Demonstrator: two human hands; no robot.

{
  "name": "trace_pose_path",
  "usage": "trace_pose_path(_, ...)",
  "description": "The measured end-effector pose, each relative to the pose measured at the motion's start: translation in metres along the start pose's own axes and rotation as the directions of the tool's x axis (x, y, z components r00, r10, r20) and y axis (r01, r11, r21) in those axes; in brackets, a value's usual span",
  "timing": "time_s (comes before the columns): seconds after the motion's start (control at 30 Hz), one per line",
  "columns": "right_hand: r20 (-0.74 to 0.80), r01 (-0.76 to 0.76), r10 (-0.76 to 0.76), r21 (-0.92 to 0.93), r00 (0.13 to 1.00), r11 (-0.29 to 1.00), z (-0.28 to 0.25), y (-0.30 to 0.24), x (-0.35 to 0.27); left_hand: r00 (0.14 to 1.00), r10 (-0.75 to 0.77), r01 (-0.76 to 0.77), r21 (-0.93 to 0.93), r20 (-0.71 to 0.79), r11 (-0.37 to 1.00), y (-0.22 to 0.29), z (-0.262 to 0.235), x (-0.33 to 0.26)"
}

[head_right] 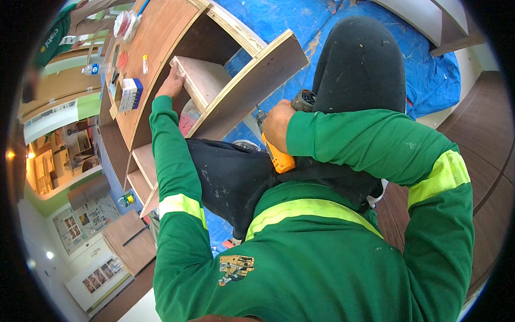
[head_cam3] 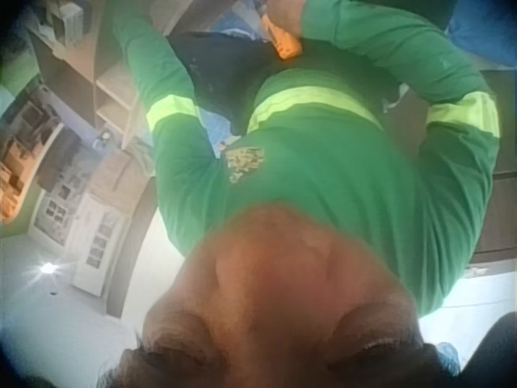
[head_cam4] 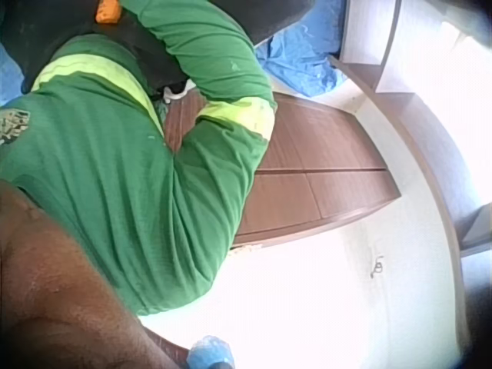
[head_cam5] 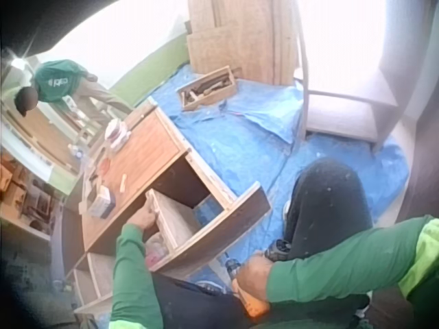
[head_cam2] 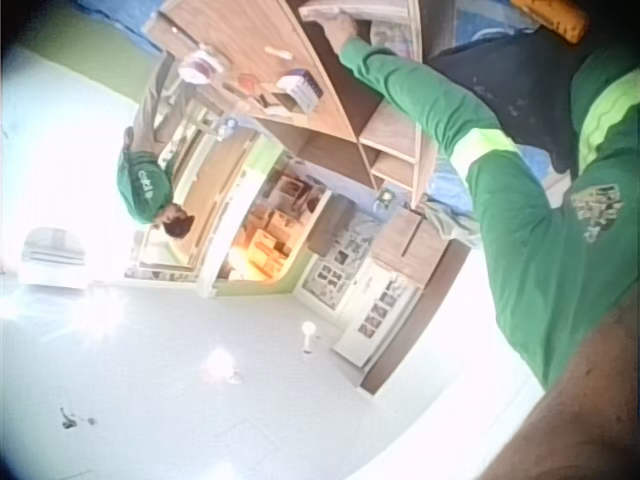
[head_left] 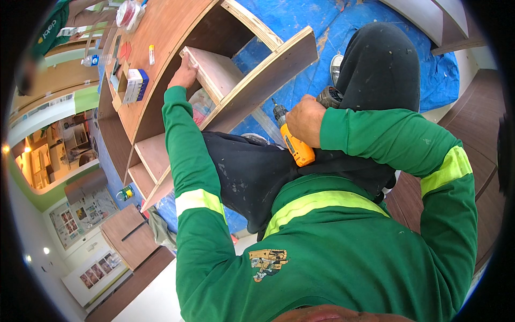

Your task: The person sits on the floor and uses a cordless drill to fasten screws into wooden shelves and dividers of a cabinet. They align the wooden pieces and drive screws to secure the structure.

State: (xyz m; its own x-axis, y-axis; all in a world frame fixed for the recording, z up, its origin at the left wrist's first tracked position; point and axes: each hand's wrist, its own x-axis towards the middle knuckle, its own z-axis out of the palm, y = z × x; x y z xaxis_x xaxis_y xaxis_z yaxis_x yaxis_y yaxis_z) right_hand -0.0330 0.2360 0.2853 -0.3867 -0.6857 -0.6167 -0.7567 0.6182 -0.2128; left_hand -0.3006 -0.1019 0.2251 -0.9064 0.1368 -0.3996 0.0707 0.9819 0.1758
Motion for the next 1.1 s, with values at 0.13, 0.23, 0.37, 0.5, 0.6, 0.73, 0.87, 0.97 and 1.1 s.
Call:
trace_pose_path(0.13, -0.024, -0.006, 0.006, -0.001, 1.000, 1.000, 0.000, -0.003, -0.001, 1.000, -0.001, 0.001, 0.000, -0.020, 1.000, -0.015, 0.003, 0.000)
trace_pose_path(0.23, -0.014, 0.001, -0.001, -0.001, 1.000, 1.000, 0.004, 0.000, 0.002, 1.000, 0.006, -0.006, 0.009, -0.013, 1.000, -0.004, 0.002, 0.003)
trace_pose_path(0.37, -0.007, -0.007, 0.007, 0.008, 1.000, 1.000, 0.002, -0.001, 0.001, 0.999, 0.011, -0.011, 0.023, -0.033, 1.000, -0.007, 0.003, 0.002)
trace_pose_path(0.5, 0.006, -0.009, 0.009, 0.001, 1.000, 1.000, 0.000, -0.001, 0.002, 0.999, 0.010, -0.010, 0.026, -0.033, 1.000, -0.007, 0.003, 0.002)
trace_pose_path(0.6, -0.008, -0.002, 0.001, -0.015, 1.000, 1.000, 0.001, -0.001, 0.001, 1.000, 0.010, -0.009, 0.031, -0.028, 0.999, -0.006, 0.002, 0.003)
trace_pose_path(0.73, -0.003, -0.007, 0.007, -0.004, 1.000, 1.000, 0.000, -0.002, 0.000, 0.999, 0.006, -0.005, 0.028, -0.035, 1.000, -0.009, 0.003, 0.002)
trace_pose_path(0.87, -0.014, -0.013, 0.013, 0.003, 1.000, 1.000, 0.003, -0.001, 0.001, 0.999, 0.012, -0.011, 0.034, -0.036, 0.999, -0.005, 0.003, 0.002)
trace_pose_path(0.97, -0.027, -0.002, 0.002, -0.013, 1.000, 1.000, 0.004, -0.002, 0.001, 0.999, 0.014, -0.013, 0.031, -0.038, 0.999, -0.007, 0.003, 0.000)
trace_pose_path(1.1, -0.017, -0.014, 0.015, 0.012, 1.000, 1.000, 0.004, -0.001, 0.001, 1.000, -0.002, 0.003, 0.047, -0.031, 0.999, 0.001, 0.001, -0.001)
